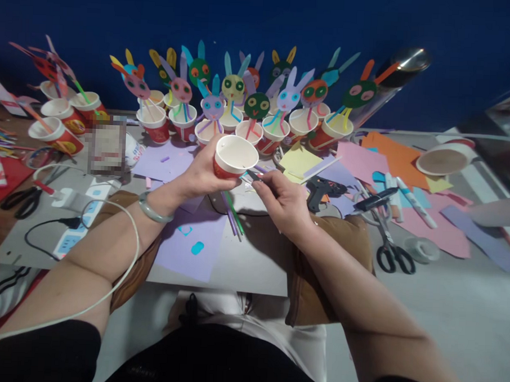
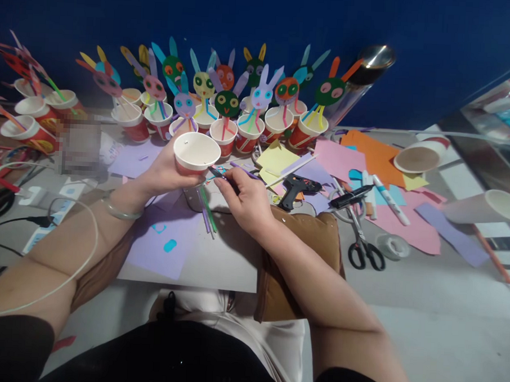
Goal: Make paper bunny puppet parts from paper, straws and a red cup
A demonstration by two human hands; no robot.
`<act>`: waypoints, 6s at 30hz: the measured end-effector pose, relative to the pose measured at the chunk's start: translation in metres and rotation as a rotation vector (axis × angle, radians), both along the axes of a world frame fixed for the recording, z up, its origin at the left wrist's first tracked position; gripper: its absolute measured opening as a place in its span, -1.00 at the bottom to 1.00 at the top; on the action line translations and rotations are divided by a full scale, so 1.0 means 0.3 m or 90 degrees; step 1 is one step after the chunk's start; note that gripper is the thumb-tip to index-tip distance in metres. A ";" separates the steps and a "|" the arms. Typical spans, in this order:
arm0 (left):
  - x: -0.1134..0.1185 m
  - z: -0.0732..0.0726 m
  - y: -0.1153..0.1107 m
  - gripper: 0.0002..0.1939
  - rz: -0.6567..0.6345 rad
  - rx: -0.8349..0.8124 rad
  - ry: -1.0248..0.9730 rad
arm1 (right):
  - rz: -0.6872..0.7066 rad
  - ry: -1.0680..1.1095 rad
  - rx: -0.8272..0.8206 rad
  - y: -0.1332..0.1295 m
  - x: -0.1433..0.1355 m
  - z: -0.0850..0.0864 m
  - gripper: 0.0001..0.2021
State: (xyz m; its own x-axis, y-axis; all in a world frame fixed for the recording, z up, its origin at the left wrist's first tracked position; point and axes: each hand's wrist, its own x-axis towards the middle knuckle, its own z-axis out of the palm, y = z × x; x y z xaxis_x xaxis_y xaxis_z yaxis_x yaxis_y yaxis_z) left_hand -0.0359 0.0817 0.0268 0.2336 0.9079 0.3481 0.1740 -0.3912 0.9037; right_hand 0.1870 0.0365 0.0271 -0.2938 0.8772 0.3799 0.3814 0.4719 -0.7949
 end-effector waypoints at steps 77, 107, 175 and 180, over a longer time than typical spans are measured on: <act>-0.043 -0.004 -0.007 -0.12 0.039 0.416 0.203 | -0.028 0.159 0.140 0.004 0.010 -0.031 -0.50; -0.109 0.090 -0.014 -0.50 -0.077 0.480 0.377 | -0.036 -0.322 0.211 -0.004 0.037 -0.013 -0.47; -0.100 0.064 -0.001 -0.42 -0.109 0.472 0.391 | 0.031 -0.238 0.051 -0.017 0.028 0.022 -0.56; -0.099 0.069 0.007 -0.40 -0.116 0.510 0.340 | 0.023 -0.221 0.053 -0.016 0.028 0.015 -0.54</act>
